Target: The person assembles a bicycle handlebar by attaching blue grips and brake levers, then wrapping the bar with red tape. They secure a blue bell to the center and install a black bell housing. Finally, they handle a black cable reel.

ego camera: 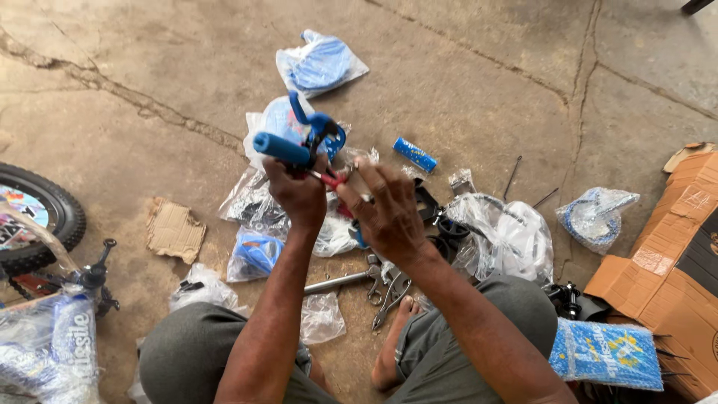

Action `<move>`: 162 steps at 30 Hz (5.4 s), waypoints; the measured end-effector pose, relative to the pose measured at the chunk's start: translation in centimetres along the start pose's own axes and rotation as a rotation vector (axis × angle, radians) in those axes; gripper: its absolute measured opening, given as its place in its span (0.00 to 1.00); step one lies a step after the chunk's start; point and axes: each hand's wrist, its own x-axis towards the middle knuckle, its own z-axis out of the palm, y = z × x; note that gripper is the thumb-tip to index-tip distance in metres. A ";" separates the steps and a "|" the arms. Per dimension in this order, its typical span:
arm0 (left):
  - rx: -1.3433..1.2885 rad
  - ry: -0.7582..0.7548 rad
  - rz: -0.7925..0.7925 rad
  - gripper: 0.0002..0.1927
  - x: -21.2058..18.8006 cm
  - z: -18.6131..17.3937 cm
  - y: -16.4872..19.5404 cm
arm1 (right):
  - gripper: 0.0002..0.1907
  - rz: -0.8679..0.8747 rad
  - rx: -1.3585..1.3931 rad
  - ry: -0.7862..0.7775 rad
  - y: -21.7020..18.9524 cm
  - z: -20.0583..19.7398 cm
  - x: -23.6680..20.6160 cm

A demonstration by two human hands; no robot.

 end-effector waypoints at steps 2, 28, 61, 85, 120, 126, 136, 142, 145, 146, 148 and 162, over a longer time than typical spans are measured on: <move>0.111 -0.016 0.077 0.19 -0.5 -0.7 -0.7 | 0.27 -0.008 -0.010 -0.017 -0.1 0.7 -0.8; 0.156 -0.512 -0.283 0.14 0.0 -0.2 10.6 | 0.21 0.022 0.001 0.032 1.7 -1.6 -3.9; 0.695 -0.734 -0.072 0.21 4.6 -4.1 9.2 | 0.14 0.462 0.603 -0.127 0.7 2.6 -3.7; 0.700 -0.845 0.071 0.20 4.0 -3.3 8.6 | 0.13 0.295 0.497 -0.086 -0.3 3.7 -3.3; 0.532 -0.916 0.303 0.14 2.4 -3.1 7.9 | 0.09 0.659 0.831 -0.252 -0.2 2.9 -4.4; 0.460 -0.877 0.222 0.13 2.1 -3.2 7.5 | 0.11 1.133 1.473 -0.245 0.1 5.0 -4.6; 0.532 -0.788 0.023 0.14 3.0 -3.5 7.5 | 0.18 0.138 0.098 -0.014 1.7 1.6 -7.3; 0.571 -0.872 0.085 0.15 2.7 -3.3 7.7 | 0.33 0.084 0.182 -0.214 2.6 1.9 -7.0; 0.514 -0.878 0.005 0.14 2.4 -3.3 8.1 | 0.28 0.392 0.635 -0.252 3.3 2.7 -7.4; 0.488 -0.882 0.071 0.12 2.4 -3.3 8.3 | 0.27 0.714 0.977 -0.333 3.2 3.1 -7.5; 0.431 -0.891 0.195 0.11 2.0 -3.3 8.5 | 0.24 1.105 1.421 -0.373 2.7 3.6 -7.4; 0.490 -0.869 0.039 0.13 2.9 -3.6 8.8 | 0.12 0.556 0.725 -0.137 1.5 1.6 -6.3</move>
